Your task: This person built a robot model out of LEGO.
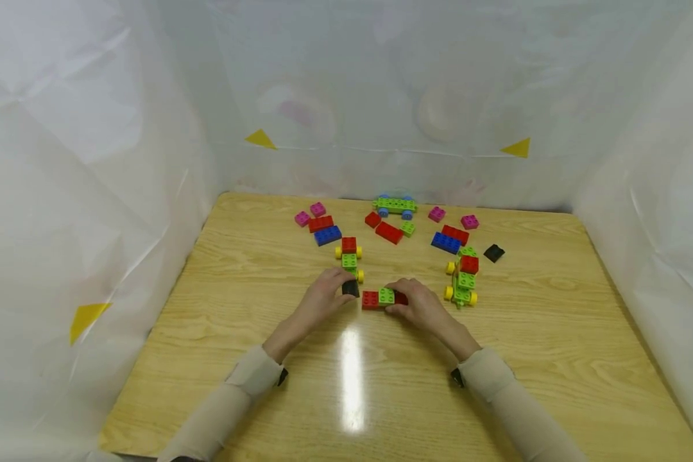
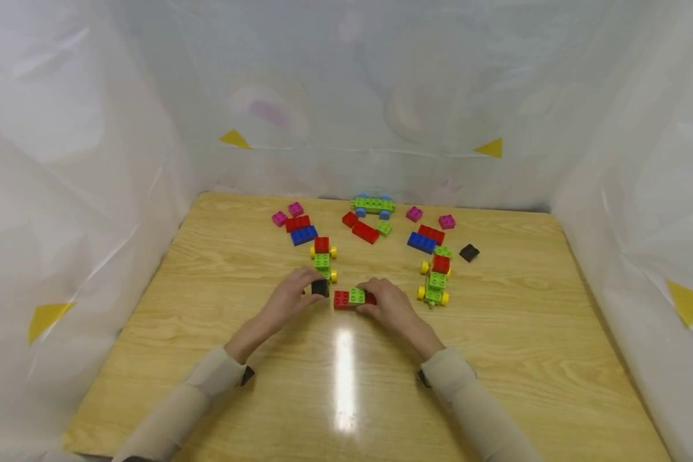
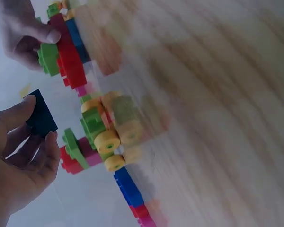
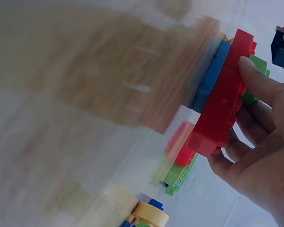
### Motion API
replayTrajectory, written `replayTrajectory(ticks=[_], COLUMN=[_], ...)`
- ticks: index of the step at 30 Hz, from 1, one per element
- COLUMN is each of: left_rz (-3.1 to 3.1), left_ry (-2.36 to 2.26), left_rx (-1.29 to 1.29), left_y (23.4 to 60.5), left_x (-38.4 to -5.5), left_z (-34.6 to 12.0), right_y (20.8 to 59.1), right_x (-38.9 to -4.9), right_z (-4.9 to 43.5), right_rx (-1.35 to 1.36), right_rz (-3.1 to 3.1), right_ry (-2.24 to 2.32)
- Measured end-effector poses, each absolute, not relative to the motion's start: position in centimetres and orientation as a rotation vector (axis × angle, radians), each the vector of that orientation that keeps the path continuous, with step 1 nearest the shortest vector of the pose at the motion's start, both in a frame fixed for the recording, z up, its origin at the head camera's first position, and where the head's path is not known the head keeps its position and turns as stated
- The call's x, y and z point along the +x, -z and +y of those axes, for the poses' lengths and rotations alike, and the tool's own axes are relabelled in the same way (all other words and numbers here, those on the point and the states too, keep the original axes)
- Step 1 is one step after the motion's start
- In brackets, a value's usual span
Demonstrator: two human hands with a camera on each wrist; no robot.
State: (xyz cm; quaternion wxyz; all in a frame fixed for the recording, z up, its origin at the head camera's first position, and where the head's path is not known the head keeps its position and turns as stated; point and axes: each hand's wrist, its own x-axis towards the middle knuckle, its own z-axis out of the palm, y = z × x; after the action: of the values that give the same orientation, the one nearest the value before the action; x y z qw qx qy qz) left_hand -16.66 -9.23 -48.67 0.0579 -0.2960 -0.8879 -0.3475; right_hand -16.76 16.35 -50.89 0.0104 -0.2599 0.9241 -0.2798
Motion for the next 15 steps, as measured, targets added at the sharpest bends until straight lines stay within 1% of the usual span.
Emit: replayTrajectory(ticks=[5,15], left_rz=[-2.754,-2.844], left_ry=[1.010,0.906], left_rx=[-0.956,-0.989], left_y=[48.9,48.9], left_x=[-16.7,-17.0], left_z=[-8.2,-7.3], right_y=[50.9,50.8], right_x=[-16.7,-16.8], right_z=[16.4,16.4], right_rx=[-0.828,-0.853], right_rz=[2.894,2.901], right_ry=[0.872,0.885])
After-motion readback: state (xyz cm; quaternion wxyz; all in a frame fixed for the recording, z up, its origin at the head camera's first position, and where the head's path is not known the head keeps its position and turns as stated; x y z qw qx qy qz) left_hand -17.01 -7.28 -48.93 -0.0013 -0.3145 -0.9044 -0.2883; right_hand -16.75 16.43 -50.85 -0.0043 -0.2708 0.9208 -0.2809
